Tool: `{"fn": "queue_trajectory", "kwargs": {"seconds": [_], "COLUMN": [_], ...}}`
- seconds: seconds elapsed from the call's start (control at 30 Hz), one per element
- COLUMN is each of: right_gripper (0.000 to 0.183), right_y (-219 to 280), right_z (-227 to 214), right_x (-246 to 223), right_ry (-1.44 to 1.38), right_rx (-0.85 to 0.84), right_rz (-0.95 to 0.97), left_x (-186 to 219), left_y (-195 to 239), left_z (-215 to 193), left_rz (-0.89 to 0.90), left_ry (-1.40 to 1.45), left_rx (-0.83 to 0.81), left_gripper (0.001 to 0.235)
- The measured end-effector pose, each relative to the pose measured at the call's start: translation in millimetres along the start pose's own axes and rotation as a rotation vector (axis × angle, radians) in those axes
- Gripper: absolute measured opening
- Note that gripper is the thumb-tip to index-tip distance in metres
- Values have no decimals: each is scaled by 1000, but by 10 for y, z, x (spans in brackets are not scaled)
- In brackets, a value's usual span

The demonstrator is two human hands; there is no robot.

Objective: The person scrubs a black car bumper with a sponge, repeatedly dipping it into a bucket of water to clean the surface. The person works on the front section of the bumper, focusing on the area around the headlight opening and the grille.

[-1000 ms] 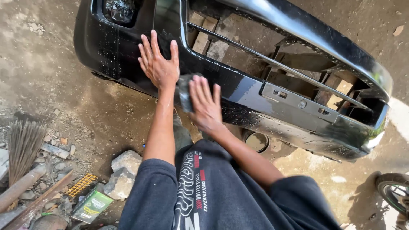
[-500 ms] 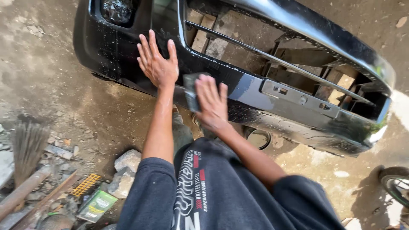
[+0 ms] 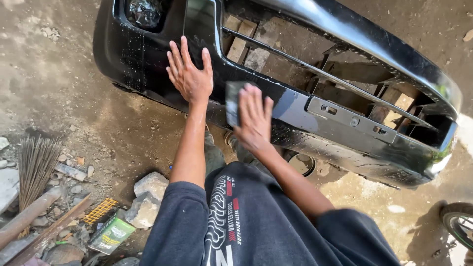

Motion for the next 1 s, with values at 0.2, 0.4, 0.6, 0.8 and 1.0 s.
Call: {"fn": "queue_trajectory", "kwargs": {"seconds": [0.2,0.4,0.6,0.8,1.0], "right_gripper": [104,106,104,94,100], "right_y": [511,247,-278,768,-362], "right_z": [-74,-96,-157,-16,-209], "right_x": [454,246,-135,807,-235], "right_ry": [107,25,51,253,45], "right_rx": [-7,-24,24,209,23], "right_rz": [-8,50,-127,67,-150], "left_x": [-18,5,20,2,23], "left_y": [19,34,41,35,16], "left_z": [1,-1,-38,14,-11], "left_rz": [-6,4,11,11,6], "left_ry": [26,10,14,2,8], "left_rx": [-8,12,13,17,20], "left_gripper": [65,66,64,65,65]}}
Point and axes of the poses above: each hand's wrist, its own y-axis away from the middle knuckle, its own z-axis out of the palm, x = y × z, the point moved 10 cm from there along -y, towards the middle knuckle, and after that the axes turned 14 degrees about y, right-handed, at the moved point
